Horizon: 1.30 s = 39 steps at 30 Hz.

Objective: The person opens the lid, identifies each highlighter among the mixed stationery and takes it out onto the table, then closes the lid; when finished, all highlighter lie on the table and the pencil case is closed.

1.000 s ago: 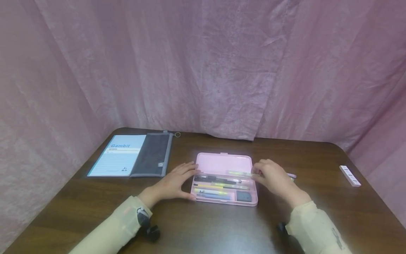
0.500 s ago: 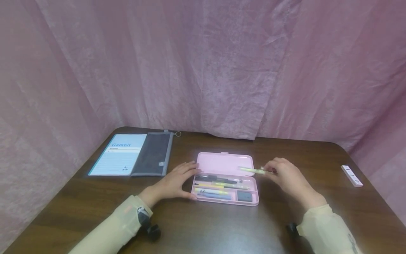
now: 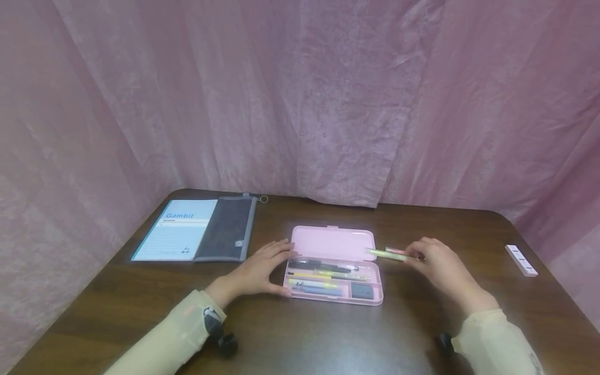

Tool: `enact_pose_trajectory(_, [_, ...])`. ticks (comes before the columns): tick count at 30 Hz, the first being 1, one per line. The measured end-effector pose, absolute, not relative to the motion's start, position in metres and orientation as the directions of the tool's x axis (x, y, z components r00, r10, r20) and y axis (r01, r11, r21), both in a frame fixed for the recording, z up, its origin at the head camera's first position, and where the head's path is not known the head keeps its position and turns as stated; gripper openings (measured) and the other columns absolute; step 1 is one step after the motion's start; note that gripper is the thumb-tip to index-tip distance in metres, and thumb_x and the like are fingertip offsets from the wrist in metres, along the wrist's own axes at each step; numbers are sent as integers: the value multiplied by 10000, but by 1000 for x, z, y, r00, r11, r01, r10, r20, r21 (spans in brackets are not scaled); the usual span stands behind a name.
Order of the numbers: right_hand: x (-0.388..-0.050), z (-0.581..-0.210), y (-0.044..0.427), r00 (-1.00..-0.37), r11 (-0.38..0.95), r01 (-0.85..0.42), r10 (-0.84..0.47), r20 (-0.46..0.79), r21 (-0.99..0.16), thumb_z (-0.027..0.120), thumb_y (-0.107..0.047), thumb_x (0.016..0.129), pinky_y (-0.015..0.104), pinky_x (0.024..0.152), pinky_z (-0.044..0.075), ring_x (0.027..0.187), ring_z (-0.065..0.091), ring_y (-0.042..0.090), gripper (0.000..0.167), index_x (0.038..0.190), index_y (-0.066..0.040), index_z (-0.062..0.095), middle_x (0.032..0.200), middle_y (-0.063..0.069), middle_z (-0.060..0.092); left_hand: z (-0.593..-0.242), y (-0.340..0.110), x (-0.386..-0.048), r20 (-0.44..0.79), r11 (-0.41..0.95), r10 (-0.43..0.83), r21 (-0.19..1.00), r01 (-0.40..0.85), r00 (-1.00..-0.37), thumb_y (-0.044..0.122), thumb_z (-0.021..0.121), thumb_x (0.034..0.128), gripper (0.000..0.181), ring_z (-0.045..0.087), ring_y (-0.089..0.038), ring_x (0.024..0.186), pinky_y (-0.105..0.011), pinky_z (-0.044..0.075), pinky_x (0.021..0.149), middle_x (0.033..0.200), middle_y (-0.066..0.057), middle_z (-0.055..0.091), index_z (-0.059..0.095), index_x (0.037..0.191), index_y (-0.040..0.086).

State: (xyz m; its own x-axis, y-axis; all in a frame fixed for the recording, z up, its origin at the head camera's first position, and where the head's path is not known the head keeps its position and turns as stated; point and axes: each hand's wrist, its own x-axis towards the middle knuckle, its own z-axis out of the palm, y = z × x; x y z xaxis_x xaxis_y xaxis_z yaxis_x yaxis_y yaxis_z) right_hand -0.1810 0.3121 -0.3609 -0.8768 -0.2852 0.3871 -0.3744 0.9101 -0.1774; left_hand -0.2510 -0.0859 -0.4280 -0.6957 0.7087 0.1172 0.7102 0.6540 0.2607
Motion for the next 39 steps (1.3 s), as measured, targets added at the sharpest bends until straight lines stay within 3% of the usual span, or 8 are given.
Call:
enact_pose_trajectory(21, [-188,-392,343,-875,916,-367,-282,393,-159,791,-115,736,269,591,424,680,483,34,142,772,-174,667,729,-108,566,-429,-88,-251,127,648,712,259,716,-690,729,672,696,934,213,-214,1490,-449,192,1225,1550,-18,354,424,1438,218])
enact_pose_trajectory(39, [-191,-400,349,-917,928,-327,-266,296,-180,781,-150,762,280,618,436,706,497,58,118,782,-172,667,745,-95,565,-429,-87,-251,134,644,714,261,720,-687,708,692,694,918,217,-199,1488,-425,187,1229,1541,-17,367,439,1428,217])
